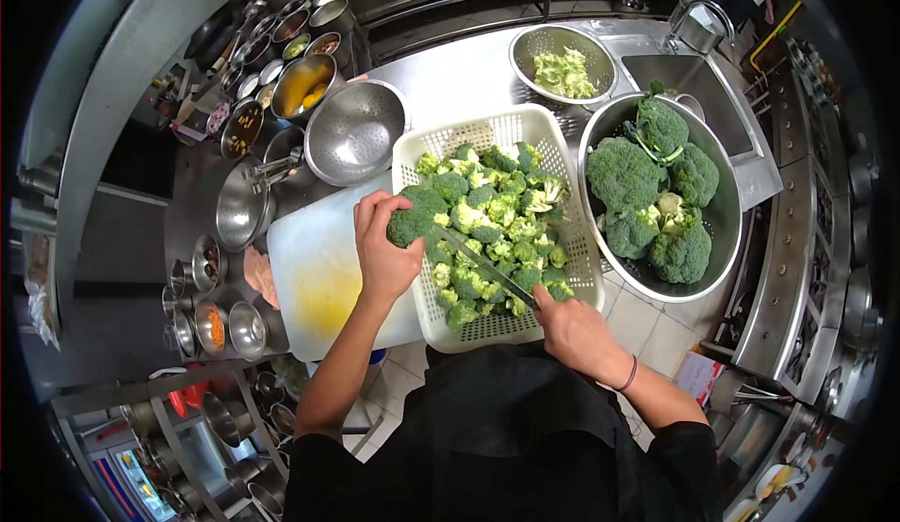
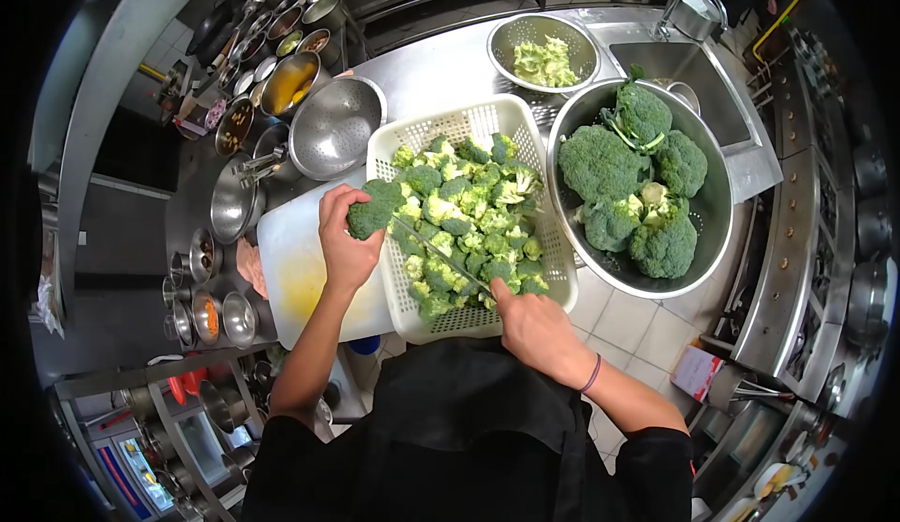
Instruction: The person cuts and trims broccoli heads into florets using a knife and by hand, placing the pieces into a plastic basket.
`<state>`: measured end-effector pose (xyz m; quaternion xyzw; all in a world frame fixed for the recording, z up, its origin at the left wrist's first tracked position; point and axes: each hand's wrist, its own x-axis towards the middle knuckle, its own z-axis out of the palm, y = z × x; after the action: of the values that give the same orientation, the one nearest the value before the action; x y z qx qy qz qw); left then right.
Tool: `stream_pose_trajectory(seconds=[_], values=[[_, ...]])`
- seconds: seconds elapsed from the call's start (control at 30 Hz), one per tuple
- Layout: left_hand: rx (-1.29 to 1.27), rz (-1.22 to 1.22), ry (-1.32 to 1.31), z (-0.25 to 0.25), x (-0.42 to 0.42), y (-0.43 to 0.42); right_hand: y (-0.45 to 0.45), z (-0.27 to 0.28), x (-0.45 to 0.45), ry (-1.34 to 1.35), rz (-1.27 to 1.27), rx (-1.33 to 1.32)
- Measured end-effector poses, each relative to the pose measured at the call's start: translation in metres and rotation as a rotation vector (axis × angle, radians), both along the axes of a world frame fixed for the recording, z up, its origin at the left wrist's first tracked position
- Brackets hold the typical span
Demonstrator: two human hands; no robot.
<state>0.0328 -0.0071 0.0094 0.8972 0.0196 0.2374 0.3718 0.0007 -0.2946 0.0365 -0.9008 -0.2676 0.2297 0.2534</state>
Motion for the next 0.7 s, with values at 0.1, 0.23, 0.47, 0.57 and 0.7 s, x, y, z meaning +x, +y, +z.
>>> stream_pose_trajectory(seconds=[0.1,0.23,0.47,0.57,0.7], values=[[0.083,-0.026,-0.053,0.003,0.0,-0.002,0.008,-0.006,0.01,-0.026,0.001,0.026],[0.039,-0.218,-0.07,0.017,-0.007,-0.042,0.02,-0.033,0.02,-0.035,0.0,-0.011],[-1.005,-0.15,0.398,-0.039,-0.012,0.018,-0.008,-0.02,0.018,0.135,-0.245,0.207],[-1.309,-0.161,0.468,-0.043,-0.017,0.014,-0.008,-0.01,0.012,0.237,-0.28,0.263],[-1.734,-0.202,0.371,-0.036,-0.019,0.003,-0.007,-0.007,0.007,0.319,-0.254,0.298]])
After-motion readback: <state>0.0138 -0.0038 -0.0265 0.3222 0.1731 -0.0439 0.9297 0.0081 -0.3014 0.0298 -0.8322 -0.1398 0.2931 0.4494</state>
